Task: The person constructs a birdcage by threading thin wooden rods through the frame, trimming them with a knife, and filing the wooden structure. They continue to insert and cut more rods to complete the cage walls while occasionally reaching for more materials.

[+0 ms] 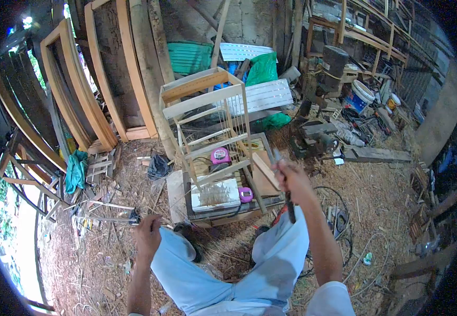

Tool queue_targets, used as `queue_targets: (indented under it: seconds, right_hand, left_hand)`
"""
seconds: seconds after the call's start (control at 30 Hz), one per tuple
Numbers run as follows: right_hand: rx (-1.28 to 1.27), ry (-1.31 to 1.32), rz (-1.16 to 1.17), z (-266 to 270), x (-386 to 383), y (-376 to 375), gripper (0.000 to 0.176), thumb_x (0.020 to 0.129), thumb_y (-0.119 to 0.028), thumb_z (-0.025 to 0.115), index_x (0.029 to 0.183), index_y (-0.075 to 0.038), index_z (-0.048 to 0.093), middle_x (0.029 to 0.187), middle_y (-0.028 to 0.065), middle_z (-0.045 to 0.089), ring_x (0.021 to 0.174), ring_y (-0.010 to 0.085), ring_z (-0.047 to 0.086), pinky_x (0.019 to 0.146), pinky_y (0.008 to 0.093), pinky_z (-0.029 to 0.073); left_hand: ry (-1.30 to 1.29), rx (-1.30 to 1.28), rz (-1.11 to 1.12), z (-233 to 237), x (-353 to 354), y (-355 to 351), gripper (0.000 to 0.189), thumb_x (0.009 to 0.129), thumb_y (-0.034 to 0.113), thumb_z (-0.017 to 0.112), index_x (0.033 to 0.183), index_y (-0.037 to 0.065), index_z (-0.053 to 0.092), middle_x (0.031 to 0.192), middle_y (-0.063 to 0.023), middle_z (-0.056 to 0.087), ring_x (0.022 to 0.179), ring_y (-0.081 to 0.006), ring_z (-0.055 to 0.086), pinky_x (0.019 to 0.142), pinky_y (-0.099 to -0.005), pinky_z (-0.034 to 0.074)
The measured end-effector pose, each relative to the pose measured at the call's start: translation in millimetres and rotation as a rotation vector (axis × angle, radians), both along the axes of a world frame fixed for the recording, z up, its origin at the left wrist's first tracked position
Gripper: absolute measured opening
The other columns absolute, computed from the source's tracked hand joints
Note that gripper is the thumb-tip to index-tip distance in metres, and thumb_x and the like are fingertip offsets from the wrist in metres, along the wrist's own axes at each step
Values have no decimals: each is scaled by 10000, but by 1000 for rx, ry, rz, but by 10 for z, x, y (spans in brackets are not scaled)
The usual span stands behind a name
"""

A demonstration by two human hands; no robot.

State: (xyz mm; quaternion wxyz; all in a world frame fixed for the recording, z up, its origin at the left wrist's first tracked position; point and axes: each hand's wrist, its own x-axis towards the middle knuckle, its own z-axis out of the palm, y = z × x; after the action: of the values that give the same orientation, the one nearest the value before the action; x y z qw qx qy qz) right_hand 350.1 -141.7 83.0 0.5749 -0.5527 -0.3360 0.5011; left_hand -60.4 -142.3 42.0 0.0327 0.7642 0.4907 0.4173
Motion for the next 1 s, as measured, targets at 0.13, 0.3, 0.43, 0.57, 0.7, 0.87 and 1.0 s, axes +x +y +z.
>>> queue_targets:
  seconds: [0.13, 0.3, 0.43, 0.57, 0.7, 0.87, 1.0]
  right_hand:
    - [-161, -51, 319, -135, -702, -87, 577, 970, -553, 347, 1104, -50, 596, 629, -49, 377, 517, 45, 331, 449, 196, 287]
    - [59, 124, 554, -202, -1361, -148, 396, 1009, -333, 417, 1320, -93, 463, 685, -36, 427, 540, 45, 362, 456, 188, 289]
    - [45, 212, 424, -148, -1158, -76, 304, 1010, -265, 431, 1183, -46, 549, 663, -47, 434, 503, 38, 334, 443, 196, 271]
    - [44, 149, 394, -29, -676, -66, 272, 1006, -216, 438, 1057, -12, 611, 647, -40, 442, 516, 41, 324, 444, 209, 280]
    - [38, 139, 372, -46, -461, -61, 268, 989, -241, 485, 1021, -15, 625, 672, -45, 494, 498, 35, 332, 446, 199, 278]
    - [141, -18, -24, 7, -79, -41, 273, 998, -239, 452, 946, -24, 611, 633, -63, 427, 467, 28, 297, 417, 194, 229]
    - [102, 28, 71, 51, 11, -100, 336, 990, -318, 468, 1098, -25, 591, 638, -62, 442, 493, 38, 347, 426, 205, 273]
  left_hand:
    - [-62, -123, -75, 1, 483, 39, 79, 836, 42, 624, 911, 68, 622, 769, -150, 658, 647, -325, 646, 546, -394, 493]
    - [-109, -191, -206, 179, 912, -17, 64, 868, 56, 596, 923, 58, 630, 761, -142, 656, 663, -335, 644, 569, -387, 489]
    - [-138, -288, -260, 278, 820, -82, 80, 875, 45, 583, 937, 30, 633, 758, -152, 653, 685, -331, 653, 588, -369, 487]
    - [-46, -352, -290, 300, 639, -110, 78, 858, 55, 598, 931, 53, 626, 827, -111, 686, 735, -322, 668, 597, -375, 522]
    - [-23, -311, -359, 305, 671, -164, 69, 865, 81, 602, 915, 46, 636, 814, -109, 686, 742, -324, 666, 617, -372, 528]
    - [11, -347, -240, 165, 414, -92, 80, 877, 94, 593, 929, 50, 636, 796, -117, 678, 739, -327, 664, 623, -373, 525]
    - [-5, -385, -244, 94, 375, -43, 85, 887, 89, 576, 950, 61, 625, 802, -114, 684, 744, -315, 672, 609, -369, 519]
